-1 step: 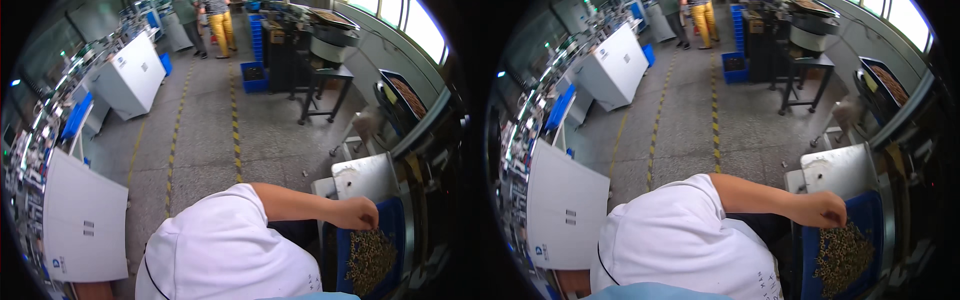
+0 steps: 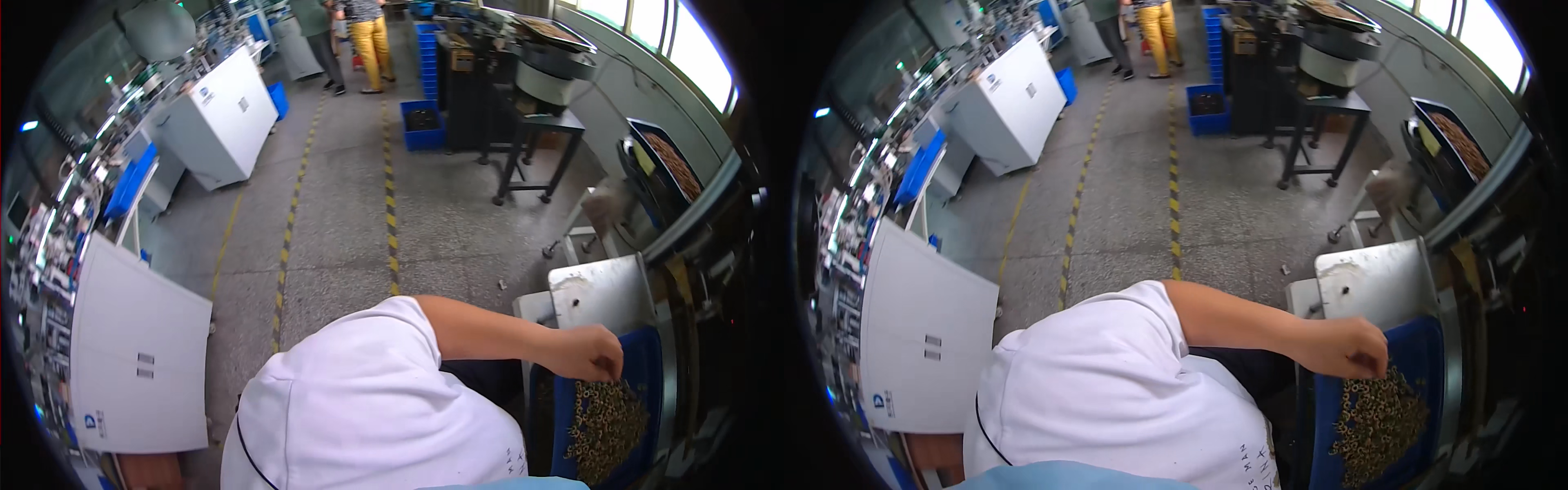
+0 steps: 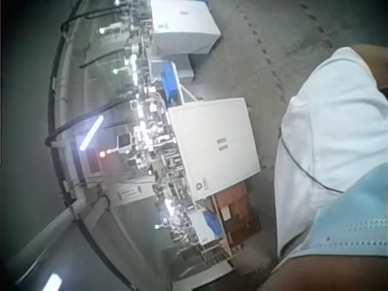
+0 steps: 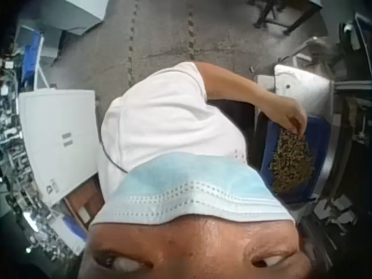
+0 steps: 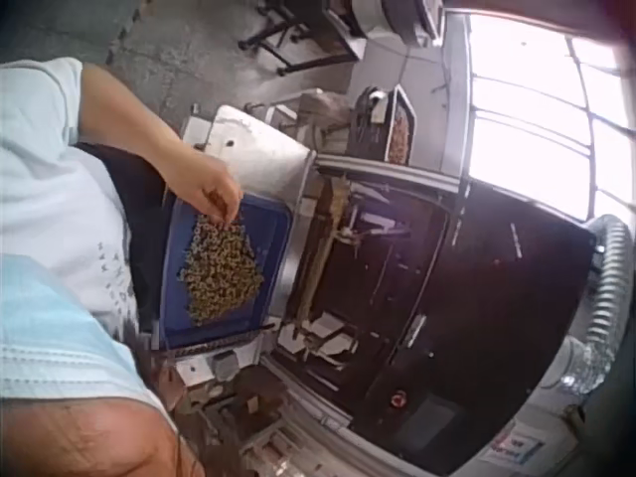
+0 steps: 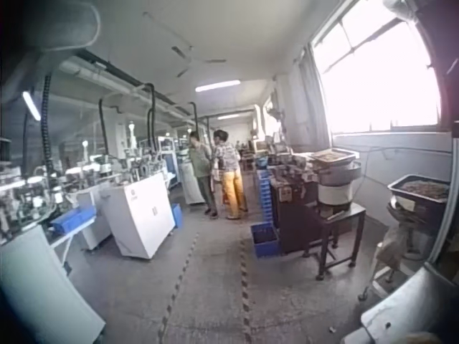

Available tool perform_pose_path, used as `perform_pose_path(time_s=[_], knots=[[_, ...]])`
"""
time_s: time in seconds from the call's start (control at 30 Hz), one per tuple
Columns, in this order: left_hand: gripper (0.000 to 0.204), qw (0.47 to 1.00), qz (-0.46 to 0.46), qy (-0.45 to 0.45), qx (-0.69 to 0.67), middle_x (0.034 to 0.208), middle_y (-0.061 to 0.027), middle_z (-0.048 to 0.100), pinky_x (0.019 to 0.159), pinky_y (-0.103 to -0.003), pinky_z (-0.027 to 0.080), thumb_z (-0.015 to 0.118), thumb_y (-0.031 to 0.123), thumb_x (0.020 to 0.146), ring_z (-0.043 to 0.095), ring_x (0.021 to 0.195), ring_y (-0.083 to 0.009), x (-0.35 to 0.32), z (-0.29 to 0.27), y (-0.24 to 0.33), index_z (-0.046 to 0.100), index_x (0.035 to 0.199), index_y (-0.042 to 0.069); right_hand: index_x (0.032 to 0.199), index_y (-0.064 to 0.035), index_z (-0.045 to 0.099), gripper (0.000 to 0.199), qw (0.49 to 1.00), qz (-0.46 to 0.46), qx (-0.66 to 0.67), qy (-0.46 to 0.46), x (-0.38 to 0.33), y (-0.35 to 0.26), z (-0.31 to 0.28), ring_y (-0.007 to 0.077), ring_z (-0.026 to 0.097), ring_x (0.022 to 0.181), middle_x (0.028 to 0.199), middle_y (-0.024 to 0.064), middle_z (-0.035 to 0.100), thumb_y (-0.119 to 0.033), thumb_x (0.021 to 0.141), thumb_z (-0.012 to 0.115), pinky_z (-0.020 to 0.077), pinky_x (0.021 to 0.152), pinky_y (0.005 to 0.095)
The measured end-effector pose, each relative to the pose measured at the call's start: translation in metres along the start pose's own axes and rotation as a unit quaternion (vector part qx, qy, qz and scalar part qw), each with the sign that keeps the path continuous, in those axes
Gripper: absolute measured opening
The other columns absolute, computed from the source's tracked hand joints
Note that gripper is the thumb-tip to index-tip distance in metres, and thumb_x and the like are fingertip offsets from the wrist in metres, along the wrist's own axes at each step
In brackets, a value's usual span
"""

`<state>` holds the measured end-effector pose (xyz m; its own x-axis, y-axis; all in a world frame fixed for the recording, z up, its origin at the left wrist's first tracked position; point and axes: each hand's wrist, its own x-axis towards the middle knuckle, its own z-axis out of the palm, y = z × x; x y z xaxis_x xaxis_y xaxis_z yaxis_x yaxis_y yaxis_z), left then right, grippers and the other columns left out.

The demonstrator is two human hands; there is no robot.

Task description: The person aligns and mounts toroidal coils from a tray onto a slotted metal bar by hand. The person then inserts the loaded bar into a machine fixture and applies liquid to the components using a dispenser bottle.

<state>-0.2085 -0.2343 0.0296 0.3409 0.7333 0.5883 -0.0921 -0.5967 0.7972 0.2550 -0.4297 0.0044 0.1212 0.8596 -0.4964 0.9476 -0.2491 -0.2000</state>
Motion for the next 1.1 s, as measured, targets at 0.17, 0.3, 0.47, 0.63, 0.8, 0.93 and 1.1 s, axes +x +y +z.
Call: perform_pose_path(time_s=[0.17,0.3,0.47,0.63,0.8,0.93,1.1], knots=[[0.009,0.997,0.029,-0.061,0.046,0.078,-0.0082,0.059,0.061,-0.031,0.047,0.061,0.004,0.072,0.058,0.072,-0.0213,-0.010,-0.003,0.028,0.064,0.081,0.003,0.090,-0.0080,0.064,0.036,0.994,-0.096,-0.017,0.049,0.038,-0.009,-0.018,0.0254,0.052,0.062,0.068,0.0174,0.057,-0.041,0.086,0.050,0.0414,0.055,0.0384],[0.012,0.995,0.053,-0.054,0.067,0.080,-0.0076,0.063,0.064,-0.029,0.049,0.063,0.006,0.071,0.061,0.072,-0.0183,-0.022,0.002,0.037,0.067,0.082,0.004,0.091,-0.0077,0.063,0.036,0.984,-0.156,-0.017,0.087,0.054,-0.018,-0.022,0.0254,0.053,0.062,0.069,0.0175,0.057,-0.041,0.086,0.050,0.0418,0.056,0.0385],[0.011,0.989,0.031,-0.115,0.091,0.080,-0.0075,0.063,0.065,-0.030,0.048,0.061,0.008,0.073,0.060,0.074,-0.0188,-0.026,0.009,0.042,0.066,0.083,0.005,0.092,-0.0075,0.062,0.036,0.965,-0.217,0.009,0.146,0.071,-0.030,-0.015,0.0254,0.053,0.063,0.070,0.0176,0.057,-0.040,0.086,0.049,0.0424,0.057,0.0387],[0.013,0.973,0.022,-0.182,0.139,0.081,-0.0082,0.063,0.067,-0.032,0.047,0.059,0.011,0.075,0.060,0.077,-0.0208,-0.019,0.019,0.048,0.065,0.085,0.005,0.094,-0.0072,0.062,0.036,0.937,-0.277,0.036,0.208,0.090,-0.039,-0.014,0.0254,0.054,0.064,0.071,0.0177,0.058,-0.040,0.087,0.049,0.0430,0.057,0.0388],[0.020,0.922,0.080,-0.305,0.226,0.086,-0.0087,0.063,0.071,-0.035,0.047,0.056,0.017,0.077,0.060,0.082,-0.0234,-0.014,0.032,0.043,0.064,0.093,0.006,0.095,-0.0069,0.061,0.036,0.904,-0.327,0.071,0.264,0.108,-0.046,-0.010,0.0255,0.054,0.064,0.072,0.0178,0.058,-0.039,0.087,0.048,0.0435,0.058,0.0390],[0.022,0.896,0.089,-0.345,0.265,0.087,-0.0088,0.063,0.073,-0.036,0.046,0.056,0.018,0.078,0.059,0.084,-0.0243,-0.006,0.038,0.041,0.064,0.095,0.007,0.096,-0.0067,0.060,0.036,0.879,-0.352,0.101,0.306,0.116,-0.043,-0.004,0.0255,0.054,0.065,0.073,0.0178,0.058,-0.039,0.087,0.048,0.0440,0.059,0.0391],[0.043,0.908,0.181,-0.214,0.311,0.109,-0.0134,0.056,0.085,-0.036,0.043,0.064,0.019,0.072,0.050,0.104,-0.0293,0.009,0.036,0.042,0.055,0.112,0.009,0.098,-0.0064,0.060,0.036,0.845,-0.377,0.129,0.356,0.123,-0.043,0.000,0.0255,0.055,0.066,0.074,0.0179,0.058,-0.038,0.087,0.048,0.0446,0.060,0.0392]])
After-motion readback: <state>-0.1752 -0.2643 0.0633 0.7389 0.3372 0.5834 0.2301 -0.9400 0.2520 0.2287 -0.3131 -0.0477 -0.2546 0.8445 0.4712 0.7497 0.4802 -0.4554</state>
